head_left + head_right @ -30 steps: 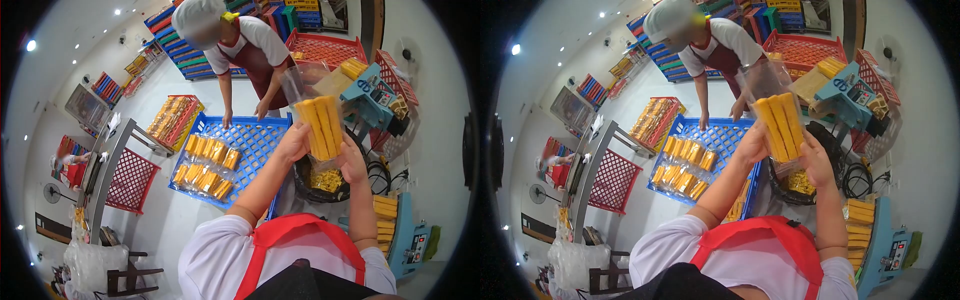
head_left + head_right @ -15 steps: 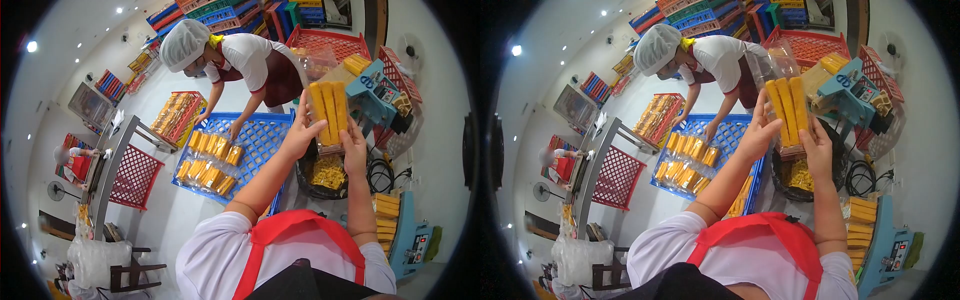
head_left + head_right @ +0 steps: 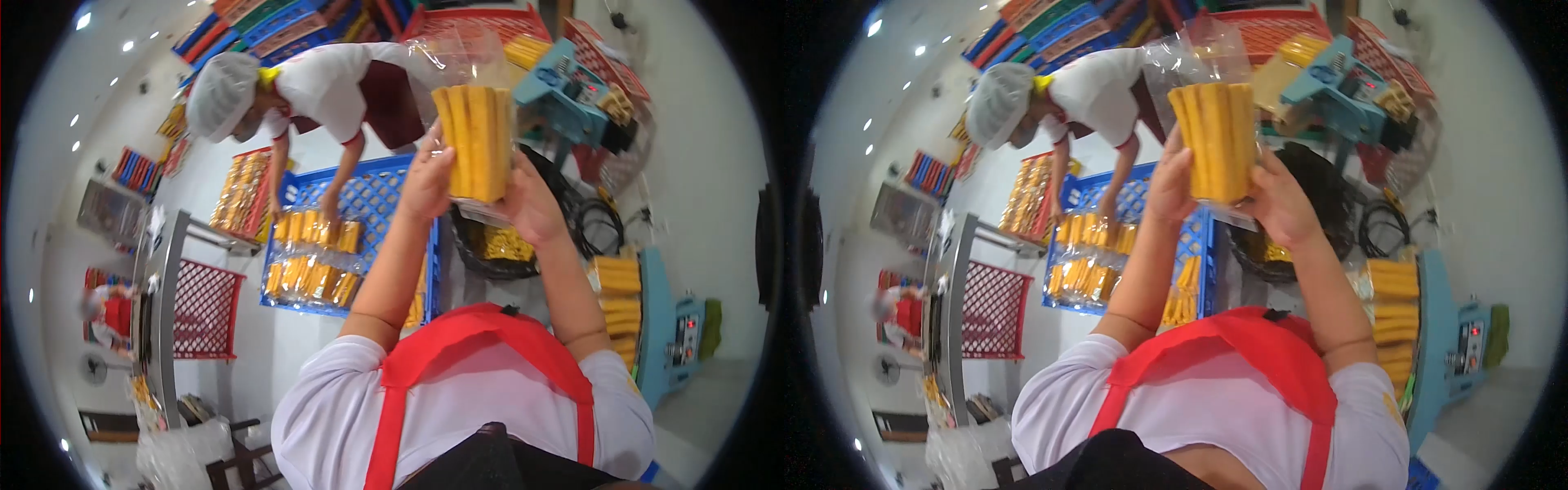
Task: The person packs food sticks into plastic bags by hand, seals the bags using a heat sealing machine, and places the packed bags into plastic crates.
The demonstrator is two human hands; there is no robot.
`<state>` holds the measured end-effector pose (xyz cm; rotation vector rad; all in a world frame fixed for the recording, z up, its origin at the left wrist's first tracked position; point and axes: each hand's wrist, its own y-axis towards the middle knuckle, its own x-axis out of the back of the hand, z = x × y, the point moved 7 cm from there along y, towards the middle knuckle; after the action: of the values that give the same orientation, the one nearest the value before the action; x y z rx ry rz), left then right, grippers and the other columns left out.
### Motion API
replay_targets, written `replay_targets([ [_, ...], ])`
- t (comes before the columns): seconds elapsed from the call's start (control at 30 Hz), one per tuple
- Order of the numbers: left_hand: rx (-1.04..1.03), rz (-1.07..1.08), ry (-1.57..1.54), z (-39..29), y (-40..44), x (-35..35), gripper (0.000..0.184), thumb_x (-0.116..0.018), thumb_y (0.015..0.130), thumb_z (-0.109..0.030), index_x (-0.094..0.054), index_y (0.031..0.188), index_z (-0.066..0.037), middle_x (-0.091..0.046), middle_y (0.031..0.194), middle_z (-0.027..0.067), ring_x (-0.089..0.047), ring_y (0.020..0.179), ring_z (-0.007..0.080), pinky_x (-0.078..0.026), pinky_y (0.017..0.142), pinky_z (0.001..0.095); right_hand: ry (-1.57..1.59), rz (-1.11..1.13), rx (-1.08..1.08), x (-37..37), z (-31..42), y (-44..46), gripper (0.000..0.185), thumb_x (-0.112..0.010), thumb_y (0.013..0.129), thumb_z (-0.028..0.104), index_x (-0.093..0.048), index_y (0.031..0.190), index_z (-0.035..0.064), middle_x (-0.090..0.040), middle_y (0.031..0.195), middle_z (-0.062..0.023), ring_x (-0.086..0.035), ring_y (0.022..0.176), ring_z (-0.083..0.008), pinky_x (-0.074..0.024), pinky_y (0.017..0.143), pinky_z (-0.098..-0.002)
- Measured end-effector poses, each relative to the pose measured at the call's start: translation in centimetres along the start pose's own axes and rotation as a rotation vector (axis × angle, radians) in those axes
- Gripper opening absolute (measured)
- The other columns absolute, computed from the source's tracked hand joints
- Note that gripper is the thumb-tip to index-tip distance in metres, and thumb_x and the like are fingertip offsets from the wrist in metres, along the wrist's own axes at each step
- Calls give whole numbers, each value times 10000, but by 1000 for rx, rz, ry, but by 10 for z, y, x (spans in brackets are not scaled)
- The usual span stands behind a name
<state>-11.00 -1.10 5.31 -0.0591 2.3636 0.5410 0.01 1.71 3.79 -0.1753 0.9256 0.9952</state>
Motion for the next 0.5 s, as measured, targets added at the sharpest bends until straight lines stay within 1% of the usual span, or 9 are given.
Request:
replay_targets([
  [0.03,-13,66,61,-1,0,-11,493,-454,824,-56,-284,1286,-55,-381,1257,89,-394,1140,203,-321,942,330,31,30,-27,5,1,-2,515,-485,833,151,-266,1290,64,-471,1157,-47,-501,1010,-151,-448,804,-322],
  [0.07,2,34,127,2,2,-11,481,-457,826,-64,-295,1279,-36,-375,1264,91,-388,1144,194,-302,949,327,19,-3,-13,8,5,-5,515,-485,833,151,-266,1290,64,-471,1157,-47,-501,1010,-151,-448,804,-322],
  [0.13,17,20,403,7,7,-9,500,-456,832,-97,-268,1289,-26,-389,1244,89,-388,1133,190,-290,946,318,-149,-104,136,12,19,-7,513,-473,821,50,-272,1292,55,-471,1156,-54,-494,1019,-143,-426,832,-290],
  [0.17,28,29,386,8,9,-11,500,-456,832,-97,-268,1289,-26,-389,1244,89,-388,1133,190,-290,946,318,-228,-117,161,17,23,-7,508,-457,817,-4,-275,1290,31,-438,1197,-66,-463,1058,-145,-399,861,-281],
  [0.27,-60,66,508,5,12,-29,680,-556,773,-143,-166,1319,-28,-397,1210,100,-403,1104,201,-300,928,314,-535,-113,341,21,33,-3,489,-453,822,-6,-284,1280,4,-413,1225,-78,-416,1105,-144,-357,897,-269],
  [0.33,-216,18,822,0,5,-40,893,-665,674,-153,-63,1323,-30,-399,1177,108,-420,1076,214,-316,913,323,-529,-96,344,20,31,-9,475,-442,831,-7,-281,1278,-10,-383,1252,-86,-378,1137,-147,-311,932,-266],
  [0.37,-174,23,837,1,11,-42,1022,-724,592,-119,-6,1315,-42,-393,1171,120,-423,1076,220,-345,893,339,-486,-80,288,27,24,-10,474,-447,836,12,-281,1279,-8,-375,1259,-86,-373,1141,-147,-298,941,-270],
  [0.47,-53,-61,747,8,3,-24,1044,-720,583,-83,24,1314,-69,-374,1188,122,-423,1080,228,-361,887,345,-395,-49,271,41,18,-7,451,-438,864,105,-287,1276,4,-365,1266,-77,-388,1130,-157,-310,938,-297],
  [0.5,-3,-79,714,10,0,-21,1066,-722,576,-68,47,1314,-84,-363,1197,124,-423,1083,233,-366,887,349,-190,-140,197,47,18,-6,456,-432,871,154,-283,1275,6,-378,1255,-75,-399,1122,-165,-319,931,-299],
])
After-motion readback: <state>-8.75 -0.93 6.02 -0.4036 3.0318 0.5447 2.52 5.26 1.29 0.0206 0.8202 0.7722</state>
